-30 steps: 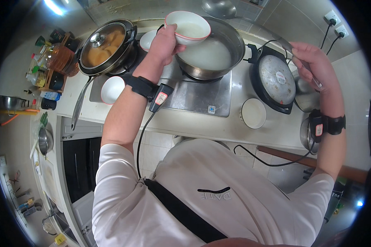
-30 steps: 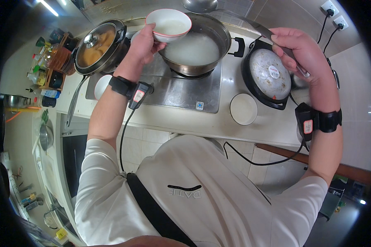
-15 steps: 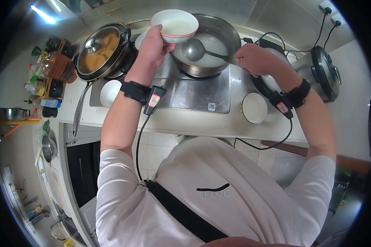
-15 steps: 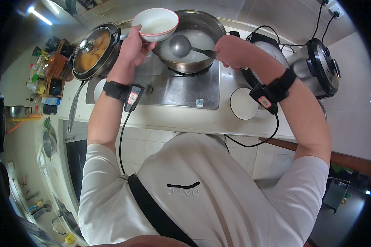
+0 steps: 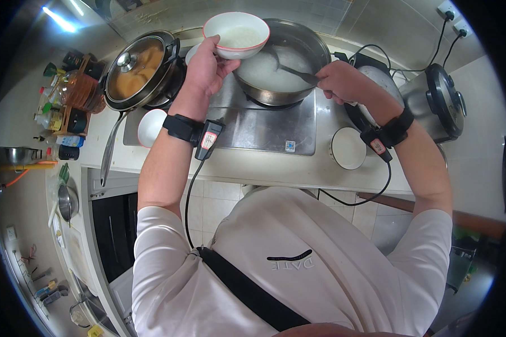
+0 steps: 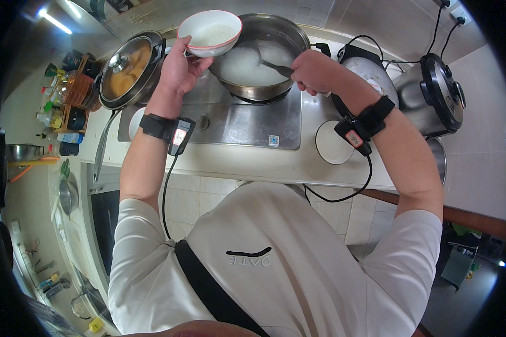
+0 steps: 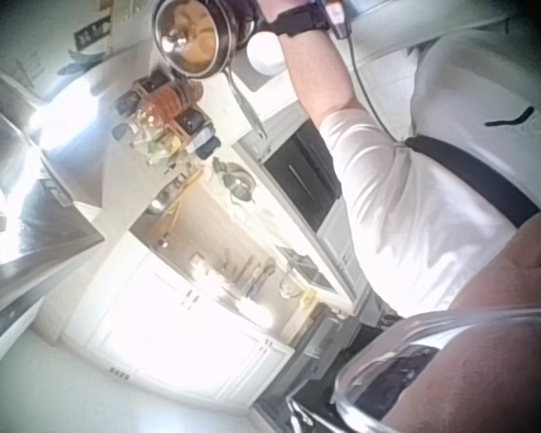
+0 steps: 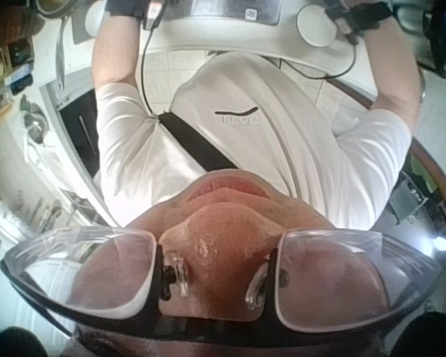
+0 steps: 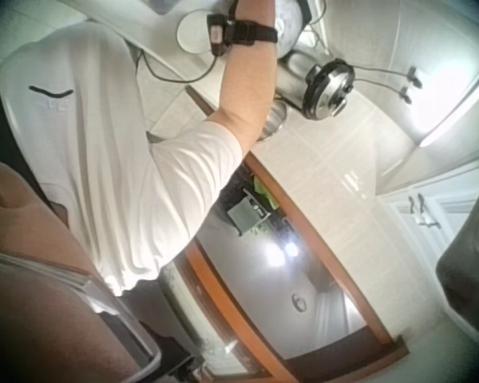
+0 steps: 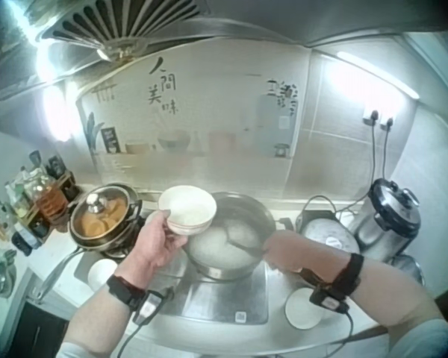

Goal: The person arranges sliced oranges on a plate, carries it to the dining table, and places it among other dishes. They then retrieve bowls from a cabinet, place them on the counter, and ladle a hot liquid from a pot into the bowls.

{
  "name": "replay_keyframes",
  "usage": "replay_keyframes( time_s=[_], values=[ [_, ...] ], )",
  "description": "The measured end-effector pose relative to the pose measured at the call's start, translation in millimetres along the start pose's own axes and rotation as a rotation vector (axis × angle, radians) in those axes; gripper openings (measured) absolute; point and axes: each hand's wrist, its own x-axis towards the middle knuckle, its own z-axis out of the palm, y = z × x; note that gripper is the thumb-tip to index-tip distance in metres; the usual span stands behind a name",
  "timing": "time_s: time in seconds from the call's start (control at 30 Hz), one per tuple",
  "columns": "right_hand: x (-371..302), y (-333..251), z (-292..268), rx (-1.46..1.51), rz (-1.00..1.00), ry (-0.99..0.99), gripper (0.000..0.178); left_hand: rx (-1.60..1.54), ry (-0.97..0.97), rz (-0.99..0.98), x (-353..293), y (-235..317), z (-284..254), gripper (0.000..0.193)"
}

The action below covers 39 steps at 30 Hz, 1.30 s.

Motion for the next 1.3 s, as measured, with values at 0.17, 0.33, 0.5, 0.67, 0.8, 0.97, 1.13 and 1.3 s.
replay_keyframes(
  time_s=[0.17,0.33,0.5,0.67,0.8,0.97,1.13,1.3],
  values=[
    [-16.0,-15.3,7.1,0.674,0.247,-0.029,0.015,-0.011,0.020,0.031,-0.7,0.4,-4.6,0.038],
    [-35.4,-4.5,7.1,0.829,0.249,-0.028,0.012,-0.015,0.010,0.050,-1.6,0.6,-8.9,0.037],
    [-62.2,-4.4,-7.7,0.850,0.306,0.085,0.015,-0.016,0.005,0.069,-0.8,-1.9,-11.5,0.035],
    [-90.9,-13.2,-33.0,0.880,0.313,0.167,0.026,0.009,-0.015,0.078,0.6,-5.0,-14.4,0.035],
    [-108.1,-14.3,-52.8,0.932,0.261,0.218,0.024,0.001,-0.030,0.100,2.8,-8.0,-16.5,0.039],
    [-125.1,-18.3,-81.6,0.984,0.196,0.187,0.022,0.082,-0.063,0.082,5.4,-11.5,-16.4,0.038],
    [-131.6,-33.8,-107.6,0.950,0.094,0.116,0.021,0.126,-0.069,0.075,4.5,-13.0,-11.3,0.041],
    [-125.8,-56.1,-111.0,0.855,0.028,0.127,0.020,0.094,-0.070,0.060,3.9,-13.3,2.8,0.040]
  ],
)
